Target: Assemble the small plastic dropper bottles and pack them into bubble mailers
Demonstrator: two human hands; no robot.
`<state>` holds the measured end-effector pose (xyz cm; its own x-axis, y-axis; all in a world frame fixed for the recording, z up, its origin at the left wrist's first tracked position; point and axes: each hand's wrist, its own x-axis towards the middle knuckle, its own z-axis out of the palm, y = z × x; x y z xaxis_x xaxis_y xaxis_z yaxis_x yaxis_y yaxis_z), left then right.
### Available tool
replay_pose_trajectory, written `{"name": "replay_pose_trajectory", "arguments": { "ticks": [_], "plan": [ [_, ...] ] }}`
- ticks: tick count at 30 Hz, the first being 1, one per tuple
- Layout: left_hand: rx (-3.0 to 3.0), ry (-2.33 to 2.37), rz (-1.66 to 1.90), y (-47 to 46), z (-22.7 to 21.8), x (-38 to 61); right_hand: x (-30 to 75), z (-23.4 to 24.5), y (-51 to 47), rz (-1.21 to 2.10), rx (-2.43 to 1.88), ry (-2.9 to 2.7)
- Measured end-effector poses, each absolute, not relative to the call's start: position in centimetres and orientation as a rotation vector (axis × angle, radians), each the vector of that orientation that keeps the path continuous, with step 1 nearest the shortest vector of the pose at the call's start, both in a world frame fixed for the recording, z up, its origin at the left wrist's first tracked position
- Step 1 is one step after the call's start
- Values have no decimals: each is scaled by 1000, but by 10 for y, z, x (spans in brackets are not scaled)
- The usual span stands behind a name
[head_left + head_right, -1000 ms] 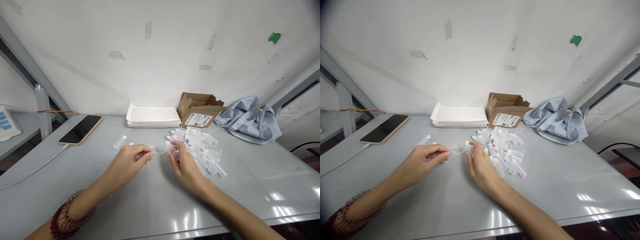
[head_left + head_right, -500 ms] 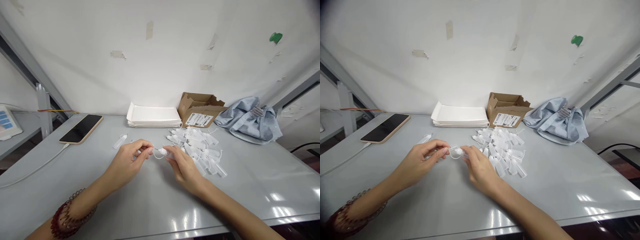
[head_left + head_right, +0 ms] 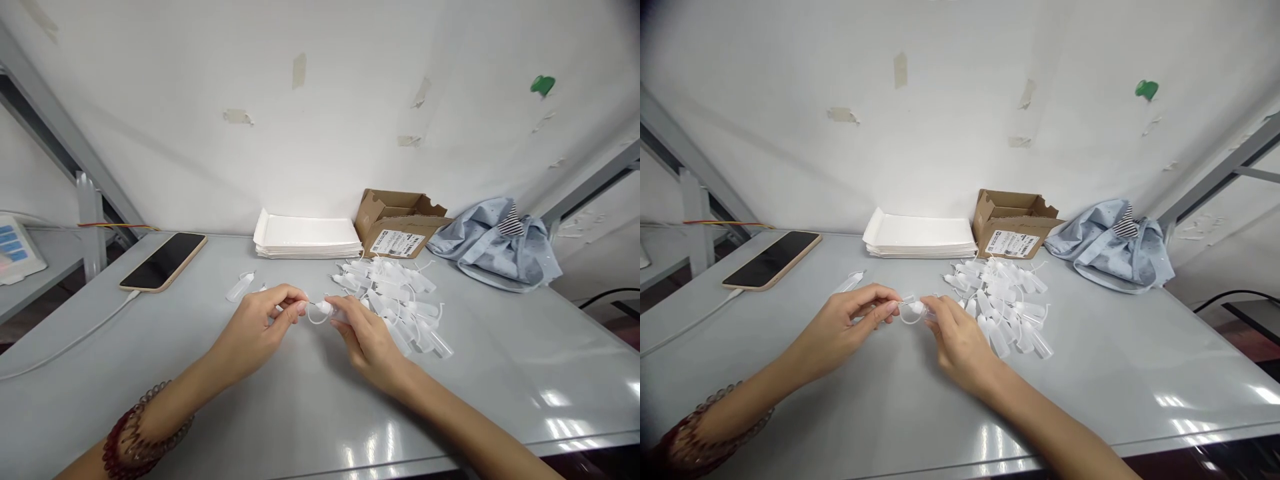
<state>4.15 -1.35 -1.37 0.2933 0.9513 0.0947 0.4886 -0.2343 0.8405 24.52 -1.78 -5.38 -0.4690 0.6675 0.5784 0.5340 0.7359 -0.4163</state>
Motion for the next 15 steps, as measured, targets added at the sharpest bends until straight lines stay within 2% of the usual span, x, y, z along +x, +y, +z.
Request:
{"name": "replay_pose_trajectory", "arguments": {
  "ticks": [15],
  "plan": [
    [1891,1271,819,-13,-14,41,246,-53,-19,223,-909,-2197]
  ]
}}
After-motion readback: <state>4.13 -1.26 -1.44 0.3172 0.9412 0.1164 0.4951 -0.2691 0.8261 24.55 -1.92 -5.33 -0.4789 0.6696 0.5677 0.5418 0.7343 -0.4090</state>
